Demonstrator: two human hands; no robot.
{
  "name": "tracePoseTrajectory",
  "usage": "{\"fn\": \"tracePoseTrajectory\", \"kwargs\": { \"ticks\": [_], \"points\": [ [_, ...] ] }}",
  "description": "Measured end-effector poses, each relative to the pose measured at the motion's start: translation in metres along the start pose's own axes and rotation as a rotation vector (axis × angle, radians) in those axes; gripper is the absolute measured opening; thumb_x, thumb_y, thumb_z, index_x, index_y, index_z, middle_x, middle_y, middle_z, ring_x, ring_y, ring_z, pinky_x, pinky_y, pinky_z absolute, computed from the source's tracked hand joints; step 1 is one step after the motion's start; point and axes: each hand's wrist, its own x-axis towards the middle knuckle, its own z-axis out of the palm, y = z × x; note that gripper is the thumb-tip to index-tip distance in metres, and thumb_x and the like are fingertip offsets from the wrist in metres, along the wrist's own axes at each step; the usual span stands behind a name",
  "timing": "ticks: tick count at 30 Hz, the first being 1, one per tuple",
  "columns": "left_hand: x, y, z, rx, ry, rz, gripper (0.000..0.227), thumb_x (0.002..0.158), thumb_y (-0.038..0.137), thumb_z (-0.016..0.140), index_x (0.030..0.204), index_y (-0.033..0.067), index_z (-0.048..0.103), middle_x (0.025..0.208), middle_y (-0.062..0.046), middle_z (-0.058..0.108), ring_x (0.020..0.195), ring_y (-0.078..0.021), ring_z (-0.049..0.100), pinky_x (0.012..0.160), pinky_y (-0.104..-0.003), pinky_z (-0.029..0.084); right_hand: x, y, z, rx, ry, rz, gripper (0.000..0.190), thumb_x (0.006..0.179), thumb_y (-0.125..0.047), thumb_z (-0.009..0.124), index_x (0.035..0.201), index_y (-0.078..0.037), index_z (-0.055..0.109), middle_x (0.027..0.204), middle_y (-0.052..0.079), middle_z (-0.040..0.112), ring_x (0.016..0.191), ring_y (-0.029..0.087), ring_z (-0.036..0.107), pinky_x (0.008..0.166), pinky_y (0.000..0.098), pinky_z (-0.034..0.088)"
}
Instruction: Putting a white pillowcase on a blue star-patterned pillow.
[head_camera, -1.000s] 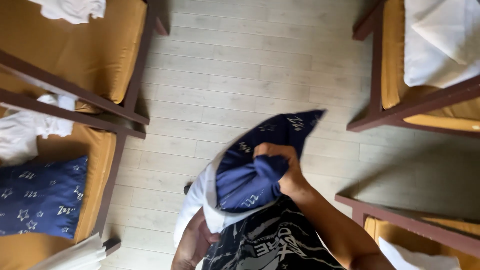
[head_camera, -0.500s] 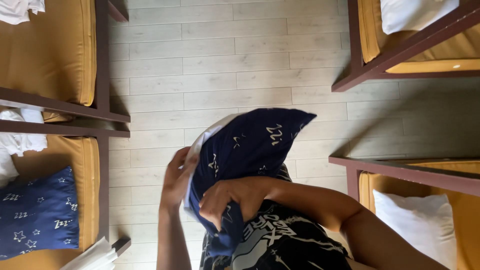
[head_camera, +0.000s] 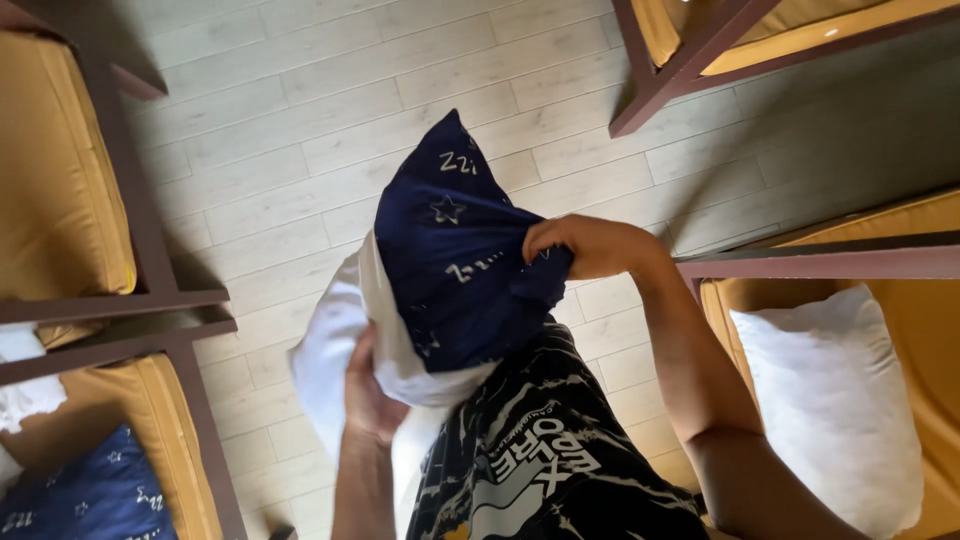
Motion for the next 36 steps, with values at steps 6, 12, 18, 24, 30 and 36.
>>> {"fn": "tracePoseTrajectory", "kwargs": {
  "ticks": [6,12,18,24,30,36],
  "points": [
    [-0.043,-0.03,0.018,0.163,-0.125,0.103,0.059,0.088,0.027,0.056,0.134,-0.0103,0.051,0.103,-0.022,0.058,0.086,-0.0272,0.055,0.072,-0.037,0.042,-0.007,-0.041,-0.005,0.284,-0.124,-0.271,0.047,0.081,-0.012,0.073,0.127,-0.005,0.065,0.131,0.012,0.068,0.123,0.027,0.065,0.113,0.042,0.045],
    [-0.035,-0.042,-0.016,0.138,-0.27,0.049,0.07,0.092,0.035,0.046,0.147,-0.0076,0.043,0.113,-0.026,0.068,0.085,-0.0248,0.066,0.073,-0.037,0.052,0.08,-0.119,0.006,-0.19,0.258,-0.429,0.04,0.084,-0.015,0.081,0.119,-0.002,0.067,0.135,0.018,0.06,0.125,0.033,0.061,0.108,0.044,0.05],
    [-0.035,-0.05,-0.037,0.007,-0.357,0.181,0.06,0.093,0.037,0.046,0.133,-0.0075,0.055,0.101,-0.018,0.069,0.084,-0.0209,0.066,0.075,-0.034,0.052,0.15,-0.033,0.017,-0.962,0.048,0.23,0.104,0.076,-0.095,0.053,0.1,0.005,0.064,0.089,0.023,0.071,0.079,0.04,0.07,0.089,0.0592,0.05],
    [-0.047,-0.031,-0.056,-0.01,-0.045,0.47,0.07,0.09,0.032,0.047,0.146,-0.0098,0.045,0.123,-0.028,0.057,0.105,-0.0327,0.055,0.09,-0.041,0.044,0.121,-0.054,0.051,-0.634,0.178,-0.114,0.05,0.081,-0.047,0.084,0.091,-0.002,0.066,0.085,0.012,0.074,0.058,0.027,0.067,0.06,0.0357,0.053],
    [0.002,-0.075,-0.084,-0.267,-0.031,0.382,0.021,0.099,0.029,0.055,0.106,0.0136,0.067,0.103,-0.003,0.07,0.096,-0.02,0.067,0.083,-0.033,0.056,0.118,-0.084,0.044,-0.517,0.323,-0.441,0.029,0.08,-0.036,0.09,0.096,-0.016,0.077,0.086,0.0,0.072,0.082,0.026,0.069,0.077,0.0345,0.054],
    [-0.017,-0.043,-0.053,-0.044,0.034,0.542,0.026,0.09,0.017,0.057,0.107,0.0045,0.072,0.103,-0.008,0.067,0.102,-0.024,0.065,0.094,-0.041,0.054,0.124,-0.122,0.05,-0.583,0.08,-0.88,0.013,0.087,-0.029,0.081,0.097,-0.022,0.078,0.074,-0.002,0.054,0.068,0.021,0.059,0.074,0.0349,0.049]
  ]
}}
